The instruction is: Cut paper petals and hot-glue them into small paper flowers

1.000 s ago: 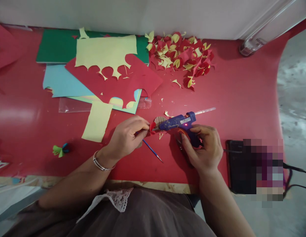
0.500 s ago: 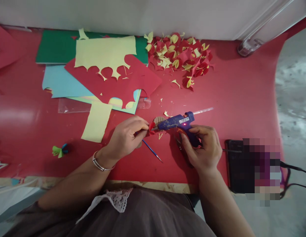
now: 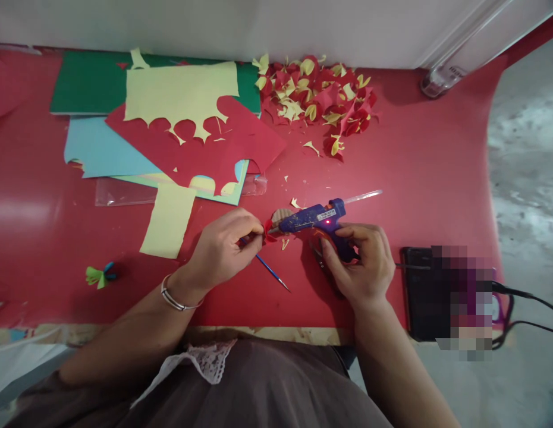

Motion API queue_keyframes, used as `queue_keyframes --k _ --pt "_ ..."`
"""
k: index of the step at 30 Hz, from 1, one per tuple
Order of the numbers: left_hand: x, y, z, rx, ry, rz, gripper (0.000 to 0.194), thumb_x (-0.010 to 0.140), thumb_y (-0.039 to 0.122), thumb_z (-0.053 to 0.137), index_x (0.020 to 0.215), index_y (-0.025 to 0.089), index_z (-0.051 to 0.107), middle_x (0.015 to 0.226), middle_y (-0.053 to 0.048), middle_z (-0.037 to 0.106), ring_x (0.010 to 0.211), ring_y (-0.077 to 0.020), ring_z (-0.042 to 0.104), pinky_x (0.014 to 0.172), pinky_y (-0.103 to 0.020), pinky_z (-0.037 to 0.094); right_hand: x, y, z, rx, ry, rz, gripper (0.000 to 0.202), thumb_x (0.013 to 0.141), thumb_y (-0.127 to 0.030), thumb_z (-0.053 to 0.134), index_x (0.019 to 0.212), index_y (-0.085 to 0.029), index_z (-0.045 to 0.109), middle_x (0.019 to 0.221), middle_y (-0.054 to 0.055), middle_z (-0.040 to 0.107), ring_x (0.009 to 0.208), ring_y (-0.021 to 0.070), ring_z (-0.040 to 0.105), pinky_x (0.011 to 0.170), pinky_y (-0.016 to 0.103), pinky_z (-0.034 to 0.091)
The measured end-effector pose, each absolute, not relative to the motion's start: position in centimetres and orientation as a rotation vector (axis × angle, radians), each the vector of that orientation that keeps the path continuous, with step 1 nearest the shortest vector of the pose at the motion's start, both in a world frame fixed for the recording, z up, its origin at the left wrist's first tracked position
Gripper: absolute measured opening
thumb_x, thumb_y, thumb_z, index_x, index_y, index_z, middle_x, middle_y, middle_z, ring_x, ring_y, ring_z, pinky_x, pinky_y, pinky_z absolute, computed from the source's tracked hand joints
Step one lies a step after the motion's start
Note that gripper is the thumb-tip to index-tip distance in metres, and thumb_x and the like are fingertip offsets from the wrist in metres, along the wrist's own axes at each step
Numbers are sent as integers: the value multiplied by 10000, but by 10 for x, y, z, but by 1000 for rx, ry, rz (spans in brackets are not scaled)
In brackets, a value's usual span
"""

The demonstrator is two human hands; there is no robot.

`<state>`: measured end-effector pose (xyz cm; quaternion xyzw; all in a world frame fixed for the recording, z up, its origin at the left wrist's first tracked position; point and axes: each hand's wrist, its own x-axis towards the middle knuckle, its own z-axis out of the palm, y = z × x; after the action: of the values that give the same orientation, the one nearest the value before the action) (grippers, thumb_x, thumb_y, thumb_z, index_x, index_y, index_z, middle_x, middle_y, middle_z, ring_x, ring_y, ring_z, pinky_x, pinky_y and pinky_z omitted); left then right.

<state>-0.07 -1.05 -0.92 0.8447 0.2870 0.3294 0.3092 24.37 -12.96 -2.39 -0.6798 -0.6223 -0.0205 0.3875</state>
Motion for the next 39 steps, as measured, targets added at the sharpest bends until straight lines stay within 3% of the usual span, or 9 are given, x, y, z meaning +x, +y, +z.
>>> queue_keyframes --k 7,11,15,20,24,28,31,39 --pt "-2 -12 -5 2244 753 877 146 964 64 628 884 187 640 826 -29 686 711 -130 619 663 -263 530 244 -130 -26 -1742 -1565 -65 213 928 -299 811 1055 -238 651 969 52 759 888 218 725 738 359 589" --pt "-5 -10 -3 2119 898 1197 92 949 133 733 943 211 683 913 -30 737 825 -161 686 749 -298 578 244 -132 -29 -1789 -1454 -92 252 900 -332 841 1046 -229 663 978 38 750 824 190 695 713 331 571" --pt "-10 -7 -9 1893 1023 1470 123 925 196 819 979 228 713 948 -1 738 782 -125 672 691 -249 575 250 -133 -37 -2003 -1194 -75 368 863 -472 851 1073 -219 686 1049 46 741 793 181 669 725 342 551" --pt "-11 -8 -12 1828 997 1239 120 924 152 805 953 213 706 932 1 733 777 -115 675 725 -240 584 266 -125 -45 -2132 -955 -68 433 806 -490 881 1073 -206 694 1014 45 715 814 204 658 745 370 537" --pt "-12 -10 -9 1999 881 1006 154 918 60 759 960 194 696 947 -20 757 840 -132 713 801 -255 590 271 -123 -44 -2133 -1022 -120 416 831 -489 869 1080 -210 688 1065 75 710 893 247 648 774 413 538" --pt "-12 -10 -8 2057 783 876 128 952 57 712 936 183 694 921 -32 761 811 -132 714 765 -246 568 258 -125 -30 -1980 -1249 -318 256 919 -394 828 1084 -239 707 1099 119 708 1094 342 622 876 506 530" --pt "-11 -9 -6 2052 759 844 132 965 57 689 915 179 692 904 -38 757 783 -131 707 715 -238 548 242 -124 -22 -1742 -1639 -164 153 985 -226 745 1128 -259 701 1010 79 715 946 286 664 863 500 527" --pt "-12 -9 -5 2079 727 787 134 979 58 674 912 173 696 901 -47 752 793 -133 693 736 -246 553 220 -111 -26 -1557 -1972 191 175 1015 -140 676 1167 -224 699 1014 79 756 894 239 645 793 422 559"
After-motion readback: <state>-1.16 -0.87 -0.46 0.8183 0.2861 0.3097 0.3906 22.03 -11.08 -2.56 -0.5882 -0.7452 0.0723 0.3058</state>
